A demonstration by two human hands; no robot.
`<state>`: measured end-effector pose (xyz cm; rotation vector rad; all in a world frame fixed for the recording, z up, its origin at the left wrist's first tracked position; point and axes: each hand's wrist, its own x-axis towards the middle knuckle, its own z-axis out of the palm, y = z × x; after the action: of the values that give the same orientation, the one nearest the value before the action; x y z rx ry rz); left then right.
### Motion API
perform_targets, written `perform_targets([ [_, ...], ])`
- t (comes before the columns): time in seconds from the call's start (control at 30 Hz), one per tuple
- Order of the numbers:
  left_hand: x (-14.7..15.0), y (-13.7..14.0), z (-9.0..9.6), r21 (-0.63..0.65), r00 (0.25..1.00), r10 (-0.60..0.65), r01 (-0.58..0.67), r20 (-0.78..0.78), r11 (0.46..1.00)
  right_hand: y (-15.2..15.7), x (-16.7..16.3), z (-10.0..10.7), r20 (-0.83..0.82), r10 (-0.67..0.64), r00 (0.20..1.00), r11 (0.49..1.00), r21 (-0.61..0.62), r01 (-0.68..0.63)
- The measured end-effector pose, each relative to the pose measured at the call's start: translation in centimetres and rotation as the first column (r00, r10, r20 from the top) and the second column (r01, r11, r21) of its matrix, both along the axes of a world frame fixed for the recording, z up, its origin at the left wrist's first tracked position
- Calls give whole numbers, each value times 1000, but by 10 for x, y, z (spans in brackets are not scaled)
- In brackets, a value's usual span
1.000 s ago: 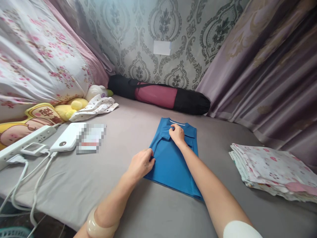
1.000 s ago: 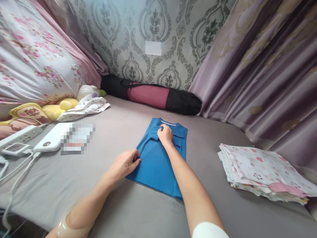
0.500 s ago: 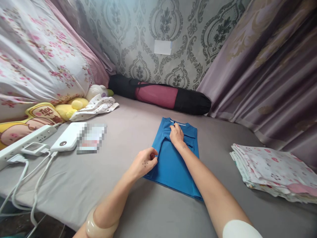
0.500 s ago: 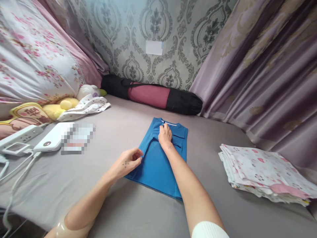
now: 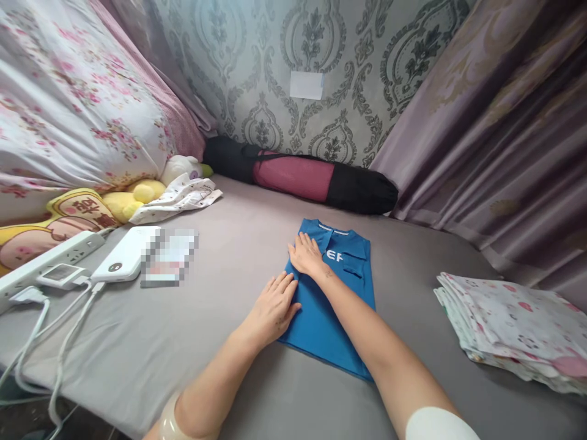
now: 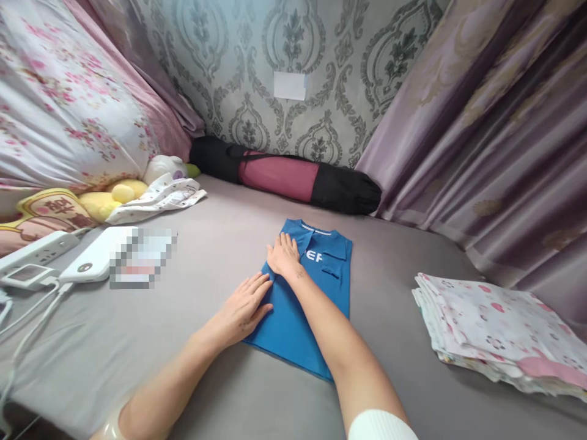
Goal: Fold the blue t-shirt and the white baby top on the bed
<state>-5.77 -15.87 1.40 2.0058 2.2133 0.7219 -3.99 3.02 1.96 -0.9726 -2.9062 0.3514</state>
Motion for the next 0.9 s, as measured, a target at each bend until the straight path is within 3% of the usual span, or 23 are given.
perform_targets([
  [0.1, 2, 0, 3, -116, 998, 23, -29, -52, 993, 8, -10, -4, 31, -10, 999, 1000, -20, 10],
  [0.23, 3, 1, 8, -178, 996, 46, -60, -79, 982, 26, -24, -3, 63, -30, 998, 997, -65, 34],
  [0.37, 6, 3, 9, -207, 992, 100, -114, -78, 972, 42, -36, -3, 84, -44, 995, 994, -96, 52],
  [0.67, 7, 6, 6, -186, 974, 171, -197, -147, 963, 53, -46, -15, -42, -86, 995, 996, 6, 87],
  [0.9, 4, 5, 9, -233, 977, 164, -192, -133, 953, 62, -37, -10, -225, -81, 971, 979, -199, 35],
])
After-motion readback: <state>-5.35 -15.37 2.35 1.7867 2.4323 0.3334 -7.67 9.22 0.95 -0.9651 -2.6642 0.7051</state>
